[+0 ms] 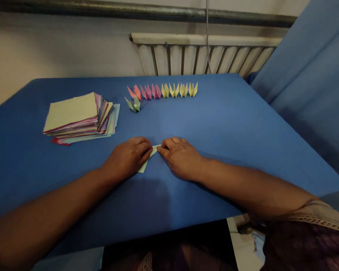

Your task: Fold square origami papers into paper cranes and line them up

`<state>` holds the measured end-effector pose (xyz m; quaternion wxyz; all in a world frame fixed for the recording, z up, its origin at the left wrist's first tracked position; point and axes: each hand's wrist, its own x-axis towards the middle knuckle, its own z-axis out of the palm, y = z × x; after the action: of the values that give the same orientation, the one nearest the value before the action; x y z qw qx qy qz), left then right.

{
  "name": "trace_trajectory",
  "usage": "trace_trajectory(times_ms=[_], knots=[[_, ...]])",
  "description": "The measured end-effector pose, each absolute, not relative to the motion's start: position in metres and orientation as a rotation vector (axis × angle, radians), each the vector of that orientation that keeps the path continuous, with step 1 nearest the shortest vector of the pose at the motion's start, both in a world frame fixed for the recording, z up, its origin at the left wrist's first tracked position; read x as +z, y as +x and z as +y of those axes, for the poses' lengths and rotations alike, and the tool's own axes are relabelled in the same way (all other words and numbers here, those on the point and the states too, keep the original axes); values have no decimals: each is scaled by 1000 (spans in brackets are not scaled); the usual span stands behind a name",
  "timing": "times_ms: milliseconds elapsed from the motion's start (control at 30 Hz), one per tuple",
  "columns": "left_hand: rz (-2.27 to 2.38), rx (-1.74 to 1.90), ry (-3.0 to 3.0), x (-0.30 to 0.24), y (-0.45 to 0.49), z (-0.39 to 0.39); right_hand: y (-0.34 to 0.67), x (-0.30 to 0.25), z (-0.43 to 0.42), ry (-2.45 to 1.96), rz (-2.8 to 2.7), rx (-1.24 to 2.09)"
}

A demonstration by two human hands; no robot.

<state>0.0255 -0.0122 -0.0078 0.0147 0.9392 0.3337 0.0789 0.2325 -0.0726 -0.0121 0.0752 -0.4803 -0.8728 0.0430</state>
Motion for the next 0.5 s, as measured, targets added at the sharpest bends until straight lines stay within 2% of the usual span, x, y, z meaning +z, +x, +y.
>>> trace_trajectory(times_ms=[500], knots=[[918,237,2924,-2,19,-17,228,-9,-74,-1598,-2471,157]])
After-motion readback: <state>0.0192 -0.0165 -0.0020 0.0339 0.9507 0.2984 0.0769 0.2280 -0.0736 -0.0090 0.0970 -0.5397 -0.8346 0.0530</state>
